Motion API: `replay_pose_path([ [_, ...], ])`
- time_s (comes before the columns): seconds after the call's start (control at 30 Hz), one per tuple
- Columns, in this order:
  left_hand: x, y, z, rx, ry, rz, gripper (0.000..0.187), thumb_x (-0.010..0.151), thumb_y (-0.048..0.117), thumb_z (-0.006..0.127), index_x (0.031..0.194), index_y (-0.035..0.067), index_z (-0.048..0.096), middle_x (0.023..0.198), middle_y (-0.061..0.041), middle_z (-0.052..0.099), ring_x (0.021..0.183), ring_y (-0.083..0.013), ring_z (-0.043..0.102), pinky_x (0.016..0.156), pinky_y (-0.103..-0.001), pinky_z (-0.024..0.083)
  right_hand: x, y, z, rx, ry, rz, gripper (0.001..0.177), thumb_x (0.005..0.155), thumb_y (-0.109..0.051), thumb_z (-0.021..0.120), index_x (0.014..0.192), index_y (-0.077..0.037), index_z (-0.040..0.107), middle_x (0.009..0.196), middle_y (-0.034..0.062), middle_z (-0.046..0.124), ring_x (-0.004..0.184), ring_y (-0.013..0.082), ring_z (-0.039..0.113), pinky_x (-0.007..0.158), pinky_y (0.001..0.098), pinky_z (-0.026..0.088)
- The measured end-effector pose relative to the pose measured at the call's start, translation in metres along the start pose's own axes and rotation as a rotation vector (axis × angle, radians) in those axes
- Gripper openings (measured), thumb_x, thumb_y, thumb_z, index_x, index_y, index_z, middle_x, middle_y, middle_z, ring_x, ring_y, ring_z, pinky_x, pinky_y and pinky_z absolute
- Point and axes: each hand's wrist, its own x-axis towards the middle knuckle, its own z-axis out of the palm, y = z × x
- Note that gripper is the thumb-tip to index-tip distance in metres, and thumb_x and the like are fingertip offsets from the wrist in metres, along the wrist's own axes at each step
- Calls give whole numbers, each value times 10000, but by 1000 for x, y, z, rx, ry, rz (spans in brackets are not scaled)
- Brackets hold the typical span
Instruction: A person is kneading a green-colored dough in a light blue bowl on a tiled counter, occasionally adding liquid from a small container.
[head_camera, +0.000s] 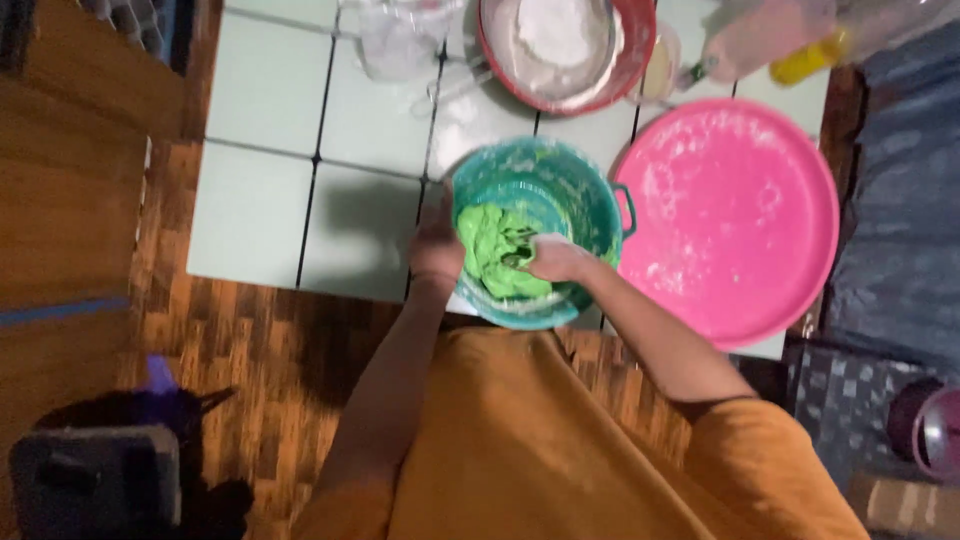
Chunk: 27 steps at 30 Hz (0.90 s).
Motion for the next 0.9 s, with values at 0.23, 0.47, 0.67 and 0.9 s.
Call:
replay_pose_path([
  [0.23, 0, -9, 21, 17, -1, -6, 924, 866, 58, 569, 1649, 367, 189, 1226, -39, 636, 926, -249, 742, 636, -427, 630, -52, -97, -19, -275, 420, 282, 429, 632, -508, 651, 744, -103, 741, 733, 164, 687, 785, 372, 696, 691, 500, 538],
  [0.47, 7, -3, -3, -98, -89, -9, 946, 873, 46, 556, 1638, 416, 141, 1249, -70, 571, 907, -317, 705, 648, -479, 626, 4, 19, 39, -476, 652, -58, 214, 833, -391, 619, 791, -193, 687, 660, 51, 666, 681, 282, 731, 507, 478, 564],
  [0.67, -4, 11, -29, -86, -178, -15, 893, 899, 56, 576, 1641, 335, 165, 1206, -71, 517, 1044, -300, 666, 776, -442, 647, -10, -17, -88, -550, 169, -46, 210, 815, -209, 588, 878, -108, 761, 830, 102, 753, 901, 302, 749, 860, 466, 615],
  [0.9, -5, 10, -26, -61, -171, -9, 886, 907, 69, 592, 1646, 309, 166, 1179, -72, 490, 1047, -303, 654, 755, -440, 651, -35, -91, -84, -431, -49, 27, 332, 748, -306, 610, 1019, -157, 735, 1027, 145, 725, 1034, 373, 722, 844, 542, 615],
])
